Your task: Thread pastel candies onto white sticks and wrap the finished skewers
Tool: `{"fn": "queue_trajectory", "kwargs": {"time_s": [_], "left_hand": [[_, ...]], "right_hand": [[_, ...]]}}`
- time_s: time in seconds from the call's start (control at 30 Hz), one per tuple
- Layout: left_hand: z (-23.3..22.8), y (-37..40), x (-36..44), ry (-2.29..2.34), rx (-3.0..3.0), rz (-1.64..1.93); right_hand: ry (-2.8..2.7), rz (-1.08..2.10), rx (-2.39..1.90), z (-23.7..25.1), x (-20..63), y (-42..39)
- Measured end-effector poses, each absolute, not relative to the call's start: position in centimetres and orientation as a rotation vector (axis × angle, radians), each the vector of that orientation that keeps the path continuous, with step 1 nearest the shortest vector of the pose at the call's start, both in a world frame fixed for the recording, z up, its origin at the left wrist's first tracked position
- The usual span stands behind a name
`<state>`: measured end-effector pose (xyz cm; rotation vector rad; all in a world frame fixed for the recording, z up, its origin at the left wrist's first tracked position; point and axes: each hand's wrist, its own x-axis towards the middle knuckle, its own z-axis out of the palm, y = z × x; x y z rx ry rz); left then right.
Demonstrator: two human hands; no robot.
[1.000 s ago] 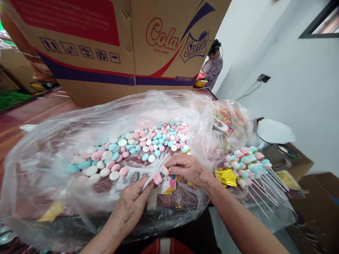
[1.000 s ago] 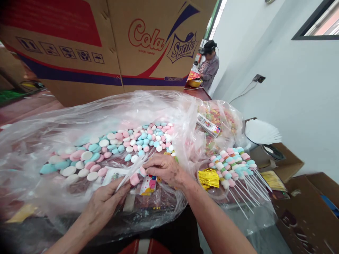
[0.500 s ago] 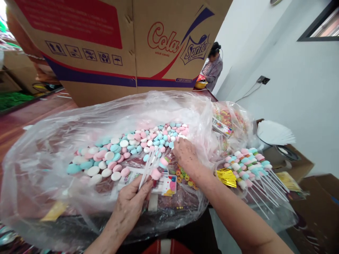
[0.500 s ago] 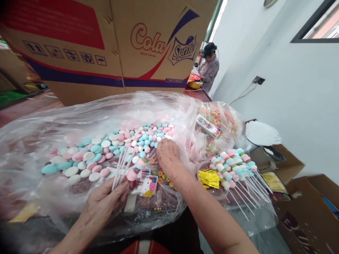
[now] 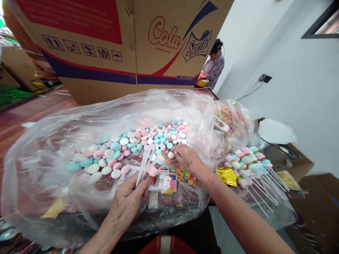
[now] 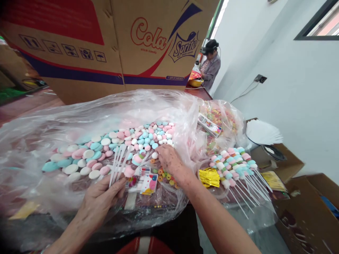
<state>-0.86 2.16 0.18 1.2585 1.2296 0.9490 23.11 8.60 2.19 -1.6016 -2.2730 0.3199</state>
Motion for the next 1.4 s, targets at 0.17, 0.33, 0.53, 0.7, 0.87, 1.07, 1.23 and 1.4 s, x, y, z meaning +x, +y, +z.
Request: {"fn": "queue_trajectory", "kwargs": {"time_s": [0.17,0.33,0.53,0.7,0.87,1.07,1.23,1.4], "left_hand": [[0.5,2.1,-0.8,1.246,1.261,0.944],[0.8,2.1,-0.7,1.246,1.282,0.944],[1.0,2.0,-0.8,1.247,1.274,0.939],[1.4,2.0,-0.9,1.267,1.298,0.917],[1.1,2.2,-0.6,1.324,1.354,0.897],[1.7,2.4,-0.6,1.404,1.465,0.831],[1.9,2.3,-0.5,1.403,1.487,0.764],[2.0,2.4,-0.2,1.386,1.501,0.761]], "right_hand": [[-2.172,0.279,-1.807,3.7,22.3,8.5],[-2.346,0.193,-1.796,3.3,20.5,8.3],[-2.502,0.173,-1.562,1.1,21.7,8.7],[-2.525,0.122,-1.352,-0.3,23.5,8.7],[-2.555,0.026,-1.41,0.1,22.2,8.9],[-1.865,0.617,-1.465,1.5,22.0,9.3],[-1.044,1.326,-1.123,3.3,22.0,8.3],[-0.886,1.478,-1.054,3.6,21.2,7.5]]}}
